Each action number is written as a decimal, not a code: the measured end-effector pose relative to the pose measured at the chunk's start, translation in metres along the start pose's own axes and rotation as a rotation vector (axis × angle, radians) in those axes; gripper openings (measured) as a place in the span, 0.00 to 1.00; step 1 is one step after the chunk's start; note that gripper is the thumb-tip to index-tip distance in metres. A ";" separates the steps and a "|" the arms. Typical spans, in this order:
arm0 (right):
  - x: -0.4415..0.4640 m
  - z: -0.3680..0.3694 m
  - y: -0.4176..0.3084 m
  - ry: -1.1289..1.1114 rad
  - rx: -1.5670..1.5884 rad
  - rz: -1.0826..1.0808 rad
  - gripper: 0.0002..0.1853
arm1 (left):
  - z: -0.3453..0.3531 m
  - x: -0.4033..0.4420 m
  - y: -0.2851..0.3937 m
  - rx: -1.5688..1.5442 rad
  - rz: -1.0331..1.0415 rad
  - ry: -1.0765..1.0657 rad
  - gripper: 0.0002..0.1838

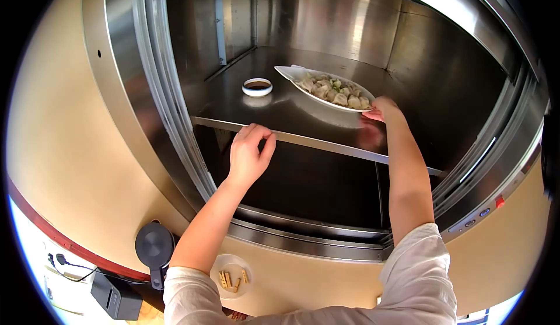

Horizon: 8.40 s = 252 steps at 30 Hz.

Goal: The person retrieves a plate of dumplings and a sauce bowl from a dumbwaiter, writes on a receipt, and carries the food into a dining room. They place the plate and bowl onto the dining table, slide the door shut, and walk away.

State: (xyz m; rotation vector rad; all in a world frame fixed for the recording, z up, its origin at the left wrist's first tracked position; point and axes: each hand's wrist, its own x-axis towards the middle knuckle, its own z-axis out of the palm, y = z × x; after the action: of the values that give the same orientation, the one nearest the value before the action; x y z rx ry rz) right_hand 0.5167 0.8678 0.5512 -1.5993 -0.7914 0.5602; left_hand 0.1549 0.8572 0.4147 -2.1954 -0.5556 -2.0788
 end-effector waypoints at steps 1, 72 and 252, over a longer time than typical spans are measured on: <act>-0.002 -0.016 0.003 0.010 0.003 0.001 0.11 | 0.008 0.006 0.006 -0.031 -0.021 -0.011 0.05; -1.475 0.301 0.613 -1.602 -0.061 -0.115 0.15 | -1.170 -0.945 0.746 0.140 -1.339 0.995 0.16; -0.469 -0.125 0.175 0.342 -0.702 -1.715 0.18 | -0.488 -0.382 0.557 0.738 -0.813 0.193 0.10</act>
State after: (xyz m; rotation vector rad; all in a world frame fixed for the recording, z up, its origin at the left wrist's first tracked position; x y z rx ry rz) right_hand 0.3350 0.4204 0.3678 -0.9450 -1.7770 -1.2803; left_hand -0.1491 0.1143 0.1912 -1.4213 -2.0362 -1.8106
